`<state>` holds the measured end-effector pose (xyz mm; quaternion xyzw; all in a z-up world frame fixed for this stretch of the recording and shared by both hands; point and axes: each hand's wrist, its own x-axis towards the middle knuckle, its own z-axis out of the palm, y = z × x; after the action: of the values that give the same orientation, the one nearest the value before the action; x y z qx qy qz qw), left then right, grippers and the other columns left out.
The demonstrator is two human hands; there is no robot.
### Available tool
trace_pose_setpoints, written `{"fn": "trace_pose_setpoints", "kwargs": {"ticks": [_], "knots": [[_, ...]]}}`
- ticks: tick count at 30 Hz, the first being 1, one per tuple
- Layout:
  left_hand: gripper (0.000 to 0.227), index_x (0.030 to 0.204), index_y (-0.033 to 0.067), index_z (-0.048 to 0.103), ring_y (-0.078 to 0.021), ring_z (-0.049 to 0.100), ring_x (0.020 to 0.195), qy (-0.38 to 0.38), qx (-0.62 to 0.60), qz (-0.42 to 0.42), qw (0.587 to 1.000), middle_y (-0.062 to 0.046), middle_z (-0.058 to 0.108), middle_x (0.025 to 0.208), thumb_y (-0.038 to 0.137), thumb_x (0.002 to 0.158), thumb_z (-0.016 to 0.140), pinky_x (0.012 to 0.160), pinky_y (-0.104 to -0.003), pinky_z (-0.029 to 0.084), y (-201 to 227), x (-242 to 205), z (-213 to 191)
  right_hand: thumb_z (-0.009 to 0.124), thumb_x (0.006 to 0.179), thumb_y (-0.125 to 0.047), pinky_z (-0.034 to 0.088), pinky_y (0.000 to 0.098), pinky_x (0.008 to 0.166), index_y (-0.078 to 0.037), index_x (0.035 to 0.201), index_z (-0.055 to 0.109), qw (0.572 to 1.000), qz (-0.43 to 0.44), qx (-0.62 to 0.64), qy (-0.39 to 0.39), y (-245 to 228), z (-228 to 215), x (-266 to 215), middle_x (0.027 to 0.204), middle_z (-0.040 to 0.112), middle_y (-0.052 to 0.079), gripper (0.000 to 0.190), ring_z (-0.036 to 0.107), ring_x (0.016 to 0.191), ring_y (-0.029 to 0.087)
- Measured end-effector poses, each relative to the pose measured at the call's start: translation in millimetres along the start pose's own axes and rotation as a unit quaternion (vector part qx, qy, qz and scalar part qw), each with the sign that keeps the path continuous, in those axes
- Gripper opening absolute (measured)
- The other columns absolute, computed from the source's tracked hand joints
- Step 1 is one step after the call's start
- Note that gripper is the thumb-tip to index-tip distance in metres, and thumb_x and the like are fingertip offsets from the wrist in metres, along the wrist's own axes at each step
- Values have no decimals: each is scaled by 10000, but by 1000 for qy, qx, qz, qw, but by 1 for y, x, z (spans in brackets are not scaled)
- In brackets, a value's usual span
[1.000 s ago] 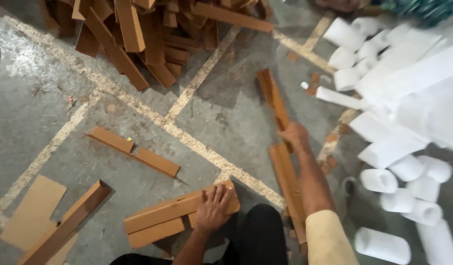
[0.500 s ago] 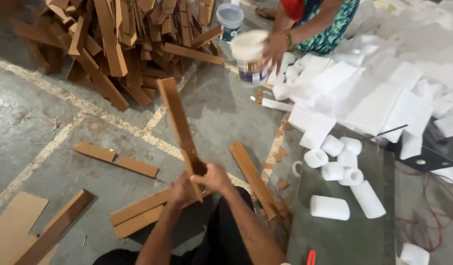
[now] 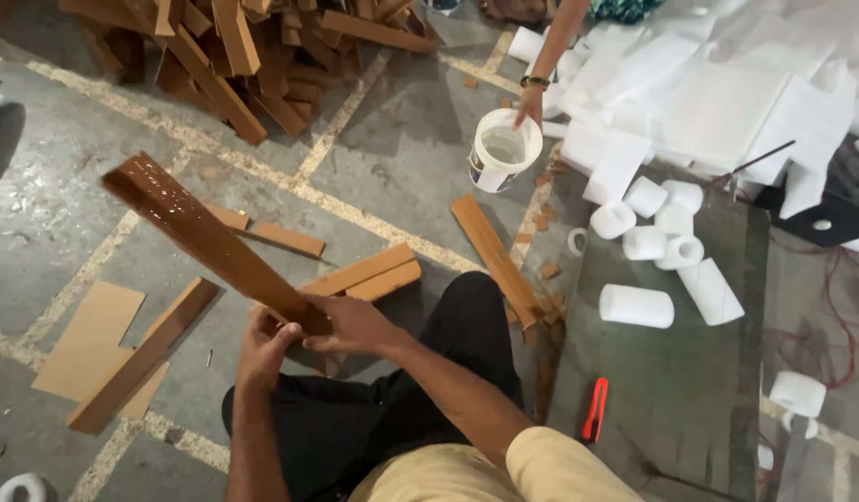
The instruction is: The person sits on the floor and assembles flat cardboard pieces into a box-like structure by hand. They pick up pieces, align edges, and press them together to form a rectangular shape.
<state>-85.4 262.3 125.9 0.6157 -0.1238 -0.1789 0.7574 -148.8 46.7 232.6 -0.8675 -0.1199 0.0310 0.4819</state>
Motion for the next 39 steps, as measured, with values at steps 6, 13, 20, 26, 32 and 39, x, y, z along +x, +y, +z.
{"fn": "trace_pose_setpoints", "kwargs": {"ticks": [6, 13, 20, 26, 32, 39], "knots": [[435, 1319, -3, 561, -164, 646, 1017, 19, -11, 35, 999, -84, 665, 1136, 142, 934, 705, 879, -316, 529, 19, -25, 2, 720, 881, -518, 567, 422, 859, -131, 1629, 310, 998, -21, -40, -42, -7, 19, -1, 1142, 727, 182, 936, 728, 1015, 333], [427, 1306, -6, 564, -150, 648, 993, 25, 9, 47, 999, -75, 665, 1113, 127, 922, 695, 841, -310, 540, 25, -25, 8, 765, 825, -516, 579, 414, 852, -116, 1600, 363, 999, -40, 9, -31, -10, 18, -4, 1130, 732, 201, 961, 741, 1002, 346], [398, 1298, -8, 565, -150, 650, 1000, 67, 32, 100, 992, -86, 666, 1116, 115, 945, 703, 849, -281, 539, 32, -24, 26, 698, 938, -336, 573, 434, 855, -99, 1561, 401, 998, -59, -6, 19, -22, 17, -9, 1150, 723, 202, 730, 729, 1011, 364], [228, 1099, -8, 625, -129, 653, 777, 125, 22, 86, 988, -60, 690, 919, 92, 927, 736, 678, -263, 521, 48, -12, 52, 654, 976, -205, 583, 429, 831, -95, 1414, 555, 995, -32, 1, 92, -14, 24, -4, 1123, 739, 175, 462, 733, 1002, 357], [120, 967, -1, 658, -91, 621, 696, 175, 34, 87, 980, -39, 689, 832, 72, 914, 736, 607, -246, 488, 55, 10, 70, 672, 984, -131, 570, 441, 836, -62, 1221, 598, 989, -20, -28, 142, 17, 36, 10, 1040, 723, 161, 258, 717, 1001, 369], [181, 1058, 3, 645, -113, 638, 713, 149, 27, 68, 986, -45, 718, 880, 80, 930, 745, 626, -262, 504, 52, 16, 65, 670, 966, -132, 580, 427, 857, -95, 1344, 597, 994, 3, -20, 108, 12, 21, 8, 1089, 750, 137, 386, 742, 1009, 333]]}}
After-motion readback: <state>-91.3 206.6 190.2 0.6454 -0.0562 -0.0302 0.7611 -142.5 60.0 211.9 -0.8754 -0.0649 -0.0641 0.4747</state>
